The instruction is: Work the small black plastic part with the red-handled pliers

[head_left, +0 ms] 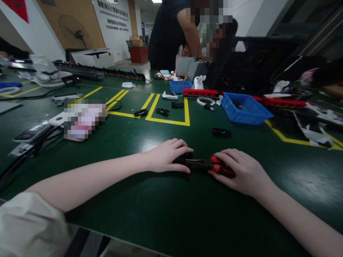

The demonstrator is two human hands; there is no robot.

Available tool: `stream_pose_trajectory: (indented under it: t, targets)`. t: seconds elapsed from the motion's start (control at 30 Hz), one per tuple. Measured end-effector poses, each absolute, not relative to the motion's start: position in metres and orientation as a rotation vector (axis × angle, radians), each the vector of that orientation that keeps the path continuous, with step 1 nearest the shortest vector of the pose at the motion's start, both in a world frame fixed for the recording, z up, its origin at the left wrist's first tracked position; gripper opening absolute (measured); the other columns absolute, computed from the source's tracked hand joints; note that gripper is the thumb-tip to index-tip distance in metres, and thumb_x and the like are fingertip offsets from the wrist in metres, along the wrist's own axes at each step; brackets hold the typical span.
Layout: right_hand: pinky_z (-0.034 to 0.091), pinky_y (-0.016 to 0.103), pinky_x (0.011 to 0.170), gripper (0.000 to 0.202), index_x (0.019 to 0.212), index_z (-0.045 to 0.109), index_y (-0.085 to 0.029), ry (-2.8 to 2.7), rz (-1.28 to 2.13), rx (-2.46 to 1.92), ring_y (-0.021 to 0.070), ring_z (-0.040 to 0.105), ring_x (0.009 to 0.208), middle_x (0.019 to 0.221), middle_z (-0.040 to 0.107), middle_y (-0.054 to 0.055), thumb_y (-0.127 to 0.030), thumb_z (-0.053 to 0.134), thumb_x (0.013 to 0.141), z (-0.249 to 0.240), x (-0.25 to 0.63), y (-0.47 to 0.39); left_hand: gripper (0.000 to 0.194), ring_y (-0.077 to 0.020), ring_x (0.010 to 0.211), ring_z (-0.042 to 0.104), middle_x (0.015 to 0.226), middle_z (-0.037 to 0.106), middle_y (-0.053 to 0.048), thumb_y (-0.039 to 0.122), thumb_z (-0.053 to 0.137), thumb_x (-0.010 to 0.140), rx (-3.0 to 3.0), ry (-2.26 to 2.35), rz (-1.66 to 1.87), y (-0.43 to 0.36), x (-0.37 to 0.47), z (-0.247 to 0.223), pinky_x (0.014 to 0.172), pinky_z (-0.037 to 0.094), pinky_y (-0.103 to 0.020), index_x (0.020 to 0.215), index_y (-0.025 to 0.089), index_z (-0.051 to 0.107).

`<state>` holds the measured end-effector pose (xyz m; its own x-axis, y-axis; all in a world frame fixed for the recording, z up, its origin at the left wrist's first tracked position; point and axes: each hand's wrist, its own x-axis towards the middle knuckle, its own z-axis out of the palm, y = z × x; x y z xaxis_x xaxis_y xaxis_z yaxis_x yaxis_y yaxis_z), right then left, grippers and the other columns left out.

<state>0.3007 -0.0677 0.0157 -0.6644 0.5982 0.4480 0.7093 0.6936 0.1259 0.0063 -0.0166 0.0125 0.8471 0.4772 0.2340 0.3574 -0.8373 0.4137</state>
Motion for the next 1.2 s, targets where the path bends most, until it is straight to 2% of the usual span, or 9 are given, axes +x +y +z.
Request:
stream_pose_trajectory:
  t: [0.27, 0.77, 1.2]
  targets:
    - [0.052, 0.037, 0.073, 0.04, 0.113, 0.063, -0.015, -2.501, -0.513, -1.011, 0.0253, 0.066, 0.089, 0.103, 0.069, 0.014, -0.043, 0.065, 0.085, 0.0184, 0.2998, -0.0669, 0.062, -0.0271, 0.114, 0.054, 0.128, 0.055, -0.013, 0.057, 0.06, 0.09, 2.639, 0.648, 0.46, -0.0176, 0.0062, 0.0153, 0.098, 0.046, -0.04, 0.136, 0.016, 0.051]
    - [0.055, 0.035, 0.067, 0.033, 0.106, 0.062, -0.011, -2.533, -0.513, -0.907, 0.0233, 0.066, 0.08, 0.094, 0.069, 0.015, -0.037, 0.064, 0.086, 0.0196, 0.2975, -0.0669, 0.067, -0.0272, 0.111, 0.055, 0.122, 0.057, -0.013, 0.061, 0.065, 0.086, 2.693, 0.609, 0.477, -0.0163, 0.0061, 0.0131, 0.093, 0.047, -0.039, 0.134, 0.016, 0.054]
    - [0.058, 0.037, 0.061, 0.032, 0.105, 0.063, -0.018, -2.538, -0.408, -0.877, 0.0237, 0.068, 0.075, 0.092, 0.069, 0.011, -0.041, 0.066, 0.083, 0.0125, 0.3043, -0.0594, 0.067, -0.0268, 0.116, 0.054, 0.129, 0.054, -0.014, 0.056, 0.069, 0.084, 2.719, 0.591, 0.514, -0.0153, 0.0052, 0.0128, 0.097, 0.046, -0.038, 0.135, 0.015, 0.054]
